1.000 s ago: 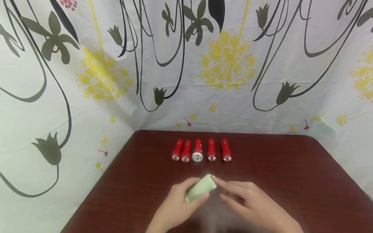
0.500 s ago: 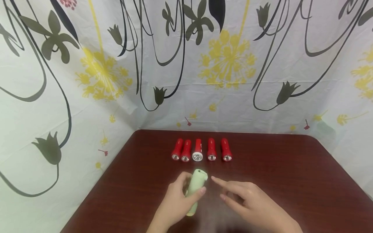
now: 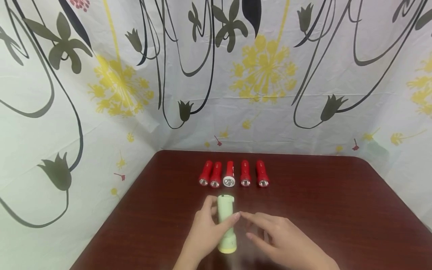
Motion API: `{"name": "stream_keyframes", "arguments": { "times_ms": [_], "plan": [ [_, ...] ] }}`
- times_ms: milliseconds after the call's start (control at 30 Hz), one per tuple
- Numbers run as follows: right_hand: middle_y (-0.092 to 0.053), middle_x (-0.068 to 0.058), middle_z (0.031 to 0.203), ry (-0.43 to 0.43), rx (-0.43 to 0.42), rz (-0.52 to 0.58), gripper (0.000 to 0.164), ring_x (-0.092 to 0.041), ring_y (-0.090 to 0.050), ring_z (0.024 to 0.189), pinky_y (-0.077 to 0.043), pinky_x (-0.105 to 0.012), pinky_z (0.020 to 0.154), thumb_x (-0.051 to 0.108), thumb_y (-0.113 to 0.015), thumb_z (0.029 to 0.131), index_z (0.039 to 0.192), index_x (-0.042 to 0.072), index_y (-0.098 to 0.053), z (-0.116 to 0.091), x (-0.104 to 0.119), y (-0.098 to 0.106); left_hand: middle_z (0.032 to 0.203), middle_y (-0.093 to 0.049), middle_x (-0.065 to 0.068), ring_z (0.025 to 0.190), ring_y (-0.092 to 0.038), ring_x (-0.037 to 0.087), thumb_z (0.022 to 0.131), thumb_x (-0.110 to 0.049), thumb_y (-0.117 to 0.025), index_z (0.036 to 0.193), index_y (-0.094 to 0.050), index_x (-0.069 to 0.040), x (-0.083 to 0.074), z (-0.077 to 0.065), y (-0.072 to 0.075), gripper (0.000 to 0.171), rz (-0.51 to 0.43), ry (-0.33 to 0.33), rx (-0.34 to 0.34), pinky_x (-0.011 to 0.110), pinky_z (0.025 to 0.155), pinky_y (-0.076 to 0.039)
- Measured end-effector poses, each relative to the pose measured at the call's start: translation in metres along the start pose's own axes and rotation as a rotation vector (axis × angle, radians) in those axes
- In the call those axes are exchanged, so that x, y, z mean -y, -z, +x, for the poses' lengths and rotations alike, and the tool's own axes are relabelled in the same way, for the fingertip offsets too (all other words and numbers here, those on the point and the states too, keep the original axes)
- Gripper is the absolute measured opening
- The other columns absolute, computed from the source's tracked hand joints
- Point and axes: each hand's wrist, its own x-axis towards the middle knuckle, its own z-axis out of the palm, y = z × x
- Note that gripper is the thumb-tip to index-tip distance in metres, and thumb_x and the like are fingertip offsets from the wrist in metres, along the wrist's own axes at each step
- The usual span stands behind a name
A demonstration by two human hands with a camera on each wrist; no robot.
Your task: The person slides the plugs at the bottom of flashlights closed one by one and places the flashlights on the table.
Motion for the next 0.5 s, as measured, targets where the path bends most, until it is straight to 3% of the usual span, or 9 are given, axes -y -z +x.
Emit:
{"name": "stream_keyframes", "arguments": {
  "times_ms": [233, 367, 500],
  "plan": [
    [-0.069, 0.026, 0.118, -0.006, -0.032, -0.058, 0.043, 0.008, -0.06, 0.089, -0.058, -0.021, 0.075, 0.043, -0.067, 0.105, 0.146, 0.04, -0.06, -0.003, -0.005, 0.002, 0.111, -0.08, 0.011, 0.093, -0.078, 0.019, 0.09, -0.042, -0.085, 0.129, -0.055, -0.01, -0.005, 0.017, -0.003, 0.058, 0.103, -0.015, -0.001, 0.04, 0.077, -0.065],
    [-0.069, 0.026, 0.123, -0.012, -0.048, -0.103, 0.043, 0.007, -0.064, 0.095, -0.061, -0.024, 0.08, 0.04, -0.07, 0.103, 0.146, 0.038, -0.061, -0.006, -0.009, 0.003, 0.118, -0.077, 0.011, 0.1, -0.077, 0.023, 0.089, -0.046, -0.085, 0.133, -0.054, -0.011, -0.02, 0.044, -0.005, 0.064, 0.211, -0.023, -0.001, 0.043, 0.078, -0.066],
    [-0.07, 0.024, 0.124, -0.041, 0.0, -0.07, 0.042, 0.007, -0.064, 0.096, -0.061, -0.024, 0.079, 0.044, -0.067, 0.105, 0.146, 0.039, -0.061, -0.007, -0.011, 0.004, 0.116, -0.073, 0.007, 0.096, -0.073, 0.02, 0.089, -0.05, -0.083, 0.134, -0.054, -0.014, -0.045, 0.078, -0.011, 0.065, 0.35, -0.032, -0.007, 0.039, 0.076, -0.065]
  ]
}}
